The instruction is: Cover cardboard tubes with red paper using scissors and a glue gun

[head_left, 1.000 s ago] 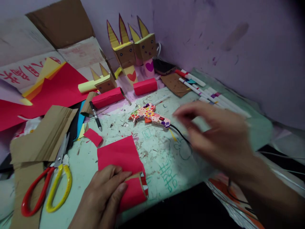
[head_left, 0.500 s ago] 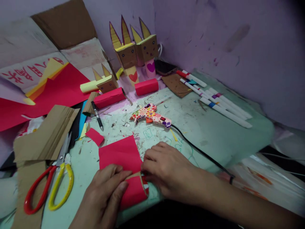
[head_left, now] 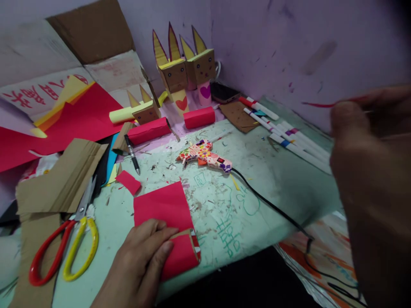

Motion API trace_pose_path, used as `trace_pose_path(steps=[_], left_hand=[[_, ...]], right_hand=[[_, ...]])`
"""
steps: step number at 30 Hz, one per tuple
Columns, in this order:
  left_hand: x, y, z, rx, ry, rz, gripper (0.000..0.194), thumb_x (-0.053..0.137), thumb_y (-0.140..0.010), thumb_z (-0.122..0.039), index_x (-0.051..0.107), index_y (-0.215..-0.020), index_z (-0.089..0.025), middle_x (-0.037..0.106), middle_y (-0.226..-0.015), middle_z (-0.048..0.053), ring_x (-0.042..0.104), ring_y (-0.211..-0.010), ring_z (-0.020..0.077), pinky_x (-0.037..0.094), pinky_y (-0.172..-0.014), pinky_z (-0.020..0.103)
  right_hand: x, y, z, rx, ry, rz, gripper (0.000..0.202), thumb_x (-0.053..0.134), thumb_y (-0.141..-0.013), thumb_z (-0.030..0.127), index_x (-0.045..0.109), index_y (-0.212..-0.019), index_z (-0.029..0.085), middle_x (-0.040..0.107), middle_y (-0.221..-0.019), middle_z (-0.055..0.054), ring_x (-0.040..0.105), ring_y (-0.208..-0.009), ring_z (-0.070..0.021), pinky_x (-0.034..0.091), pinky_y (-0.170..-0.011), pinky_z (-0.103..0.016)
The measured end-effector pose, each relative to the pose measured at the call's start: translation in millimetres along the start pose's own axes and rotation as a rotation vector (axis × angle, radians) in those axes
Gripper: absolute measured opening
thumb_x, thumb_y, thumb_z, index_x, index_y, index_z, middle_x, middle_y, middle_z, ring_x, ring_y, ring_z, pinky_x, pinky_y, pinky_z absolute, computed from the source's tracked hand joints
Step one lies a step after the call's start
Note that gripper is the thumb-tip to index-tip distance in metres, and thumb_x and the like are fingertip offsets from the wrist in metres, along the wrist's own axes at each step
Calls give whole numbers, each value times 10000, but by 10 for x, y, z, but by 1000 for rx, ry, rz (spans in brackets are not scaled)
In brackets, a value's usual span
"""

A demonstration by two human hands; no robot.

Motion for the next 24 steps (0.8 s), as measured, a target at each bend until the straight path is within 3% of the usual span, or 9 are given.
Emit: trace_pose_path(steps=[3, 5, 6, 8, 10, 12, 17, 20, 24], left_hand=[[-9, -29, -17, -17, 21, -5, 265, 434, -936, -287, 690, -1002, -275, 706, -869, 12, 683, -802, 148, 556, -656, 194], [22, -35, 8, -52, 49, 35, 258, 433, -937, -282, 678, -1017, -285, 698, -876, 6, 675, -798, 146, 553, -660, 204], [37, -33, 27, -75, 66, 54, 254, 431, -938, -281, 671, -1023, -290, 693, -877, 2, 670, -795, 147, 551, -665, 212], [51, -24, 62, -115, 100, 67, 242, 429, -936, -294, 654, -1025, -284, 688, -876, 2, 661, -796, 157, 549, -684, 240], [59, -9, 105, -168, 121, 70, 211, 440, -930, -316, 635, -995, -265, 688, -883, 8, 654, -808, 173, 543, -699, 266], [90, 9, 139, -217, 137, 103, 173, 458, -922, -332, 611, -939, -252, 683, -866, 6, 645, -794, 179, 533, -688, 274], [110, 40, 182, -263, 175, 128, 162, 445, -928, -333, 569, -869, -246, 652, -797, -9, 623, -735, 167, 506, -678, 270], [84, 17, 135, -173, 175, 107, 120, 466, -921, -279, 576, -878, -256, 655, -801, -19, 624, -735, 153, 504, -683, 249], [23, -45, 48, -43, 150, 44, 132, 487, -896, -202, 598, -933, -263, 685, -849, -12, 646, -783, 148, 520, -688, 227]], right_hand=[[61, 20, -13, 53, 11, 118, 456, 615, -853, 291, 516, -1296, 238, 635, -1202, -96, 653, -833, -224, 480, -741, -364], [111, 212, 238, -51, -14, 201, 504, 700, -779, 228, 542, -1257, 204, 661, -1149, -80, 655, -766, -192, 490, -781, -356], [169, 364, 416, -133, -86, 291, 406, 711, -768, 216, 598, -1156, 182, 683, -1066, -66, 649, -774, -183, 489, -801, -339], [348, 791, 797, -279, -359, 624, 409, 711, -758, 197, 583, -1145, 173, 685, -1044, -50, 633, -895, -179, 491, -823, -293], [490, 1265, 1069, -367, -506, 962, 589, 787, -672, 199, 534, -1202, 171, 658, -1149, -58, 586, -1037, -202, 456, -917, -303], [579, 1568, 1164, -366, -543, 1131, 725, 821, -630, 235, 486, -1266, 139, 634, -1201, -87, 554, -1077, -237, 423, -964, -351], [760, 1761, 1095, -306, -466, 1261, 880, 830, -628, 283, 397, -1369, 90, 625, -1194, -137, 531, -1048, -286, 402, -940, -427], [791, 1735, 1076, -296, -477, 1272, 883, 834, -632, 321, 406, -1374, 106, 657, -1126, -127, 540, -1004, -275, 413, -897, -408], [775, 1715, 1111, -314, -547, 1235, 745, 834, -630, 312, 509, -1286, 173, 685, -1087, -77, 549, -967, -250, 393, -880, -396]])
Point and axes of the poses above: each hand's wrist, its own y-axis away from the middle knuckle, its own x-axis out of the palm, z = x × y, the point moved 8 cm from there along -y, towards the middle knuckle
